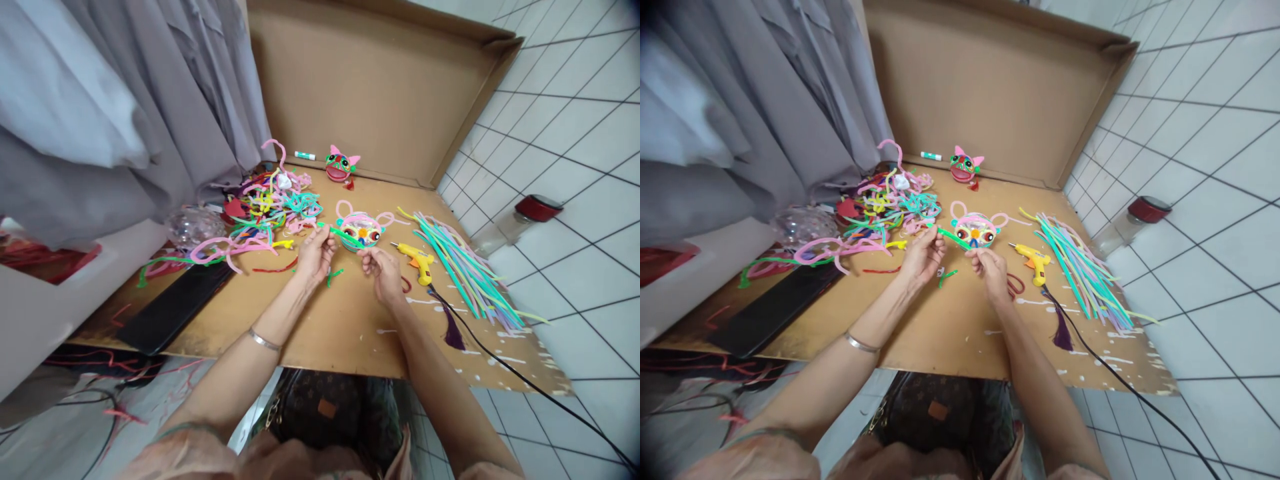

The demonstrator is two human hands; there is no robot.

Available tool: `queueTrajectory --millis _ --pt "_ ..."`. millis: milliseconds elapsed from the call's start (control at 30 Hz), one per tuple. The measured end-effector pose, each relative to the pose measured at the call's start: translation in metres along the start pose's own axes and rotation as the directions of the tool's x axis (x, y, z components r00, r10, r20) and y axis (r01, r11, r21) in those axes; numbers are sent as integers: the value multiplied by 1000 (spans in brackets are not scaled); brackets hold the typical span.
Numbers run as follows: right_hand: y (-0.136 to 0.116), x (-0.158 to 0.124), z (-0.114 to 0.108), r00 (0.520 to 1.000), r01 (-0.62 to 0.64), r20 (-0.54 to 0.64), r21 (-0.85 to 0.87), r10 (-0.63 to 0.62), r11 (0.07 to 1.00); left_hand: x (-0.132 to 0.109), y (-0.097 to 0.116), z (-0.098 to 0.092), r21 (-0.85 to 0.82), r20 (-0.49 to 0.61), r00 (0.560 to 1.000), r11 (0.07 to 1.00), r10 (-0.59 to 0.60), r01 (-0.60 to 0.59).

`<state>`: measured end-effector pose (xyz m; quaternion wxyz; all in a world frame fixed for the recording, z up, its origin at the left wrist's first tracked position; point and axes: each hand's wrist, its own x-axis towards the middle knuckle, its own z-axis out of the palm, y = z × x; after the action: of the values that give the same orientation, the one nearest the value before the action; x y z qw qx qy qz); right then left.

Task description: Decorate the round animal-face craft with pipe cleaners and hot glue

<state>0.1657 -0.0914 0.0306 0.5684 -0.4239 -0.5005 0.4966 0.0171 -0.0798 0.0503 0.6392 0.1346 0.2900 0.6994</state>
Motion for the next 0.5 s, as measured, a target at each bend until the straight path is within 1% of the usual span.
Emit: queueTrajectory --millis 100,300,500 --pt "3 0 0 1000 20 1 -11 -20 1000 -2 -1 1 16 2 1000 1000 -2 2" --pt "11 1 0 996 92 -3 -56 -93 994 -4 -4 1 63 50 999 998 16 -19" --pt "8 -1 0 982 168 -68 -123 -178 978 -3 -7 0 62 55 998 998 4 -7"
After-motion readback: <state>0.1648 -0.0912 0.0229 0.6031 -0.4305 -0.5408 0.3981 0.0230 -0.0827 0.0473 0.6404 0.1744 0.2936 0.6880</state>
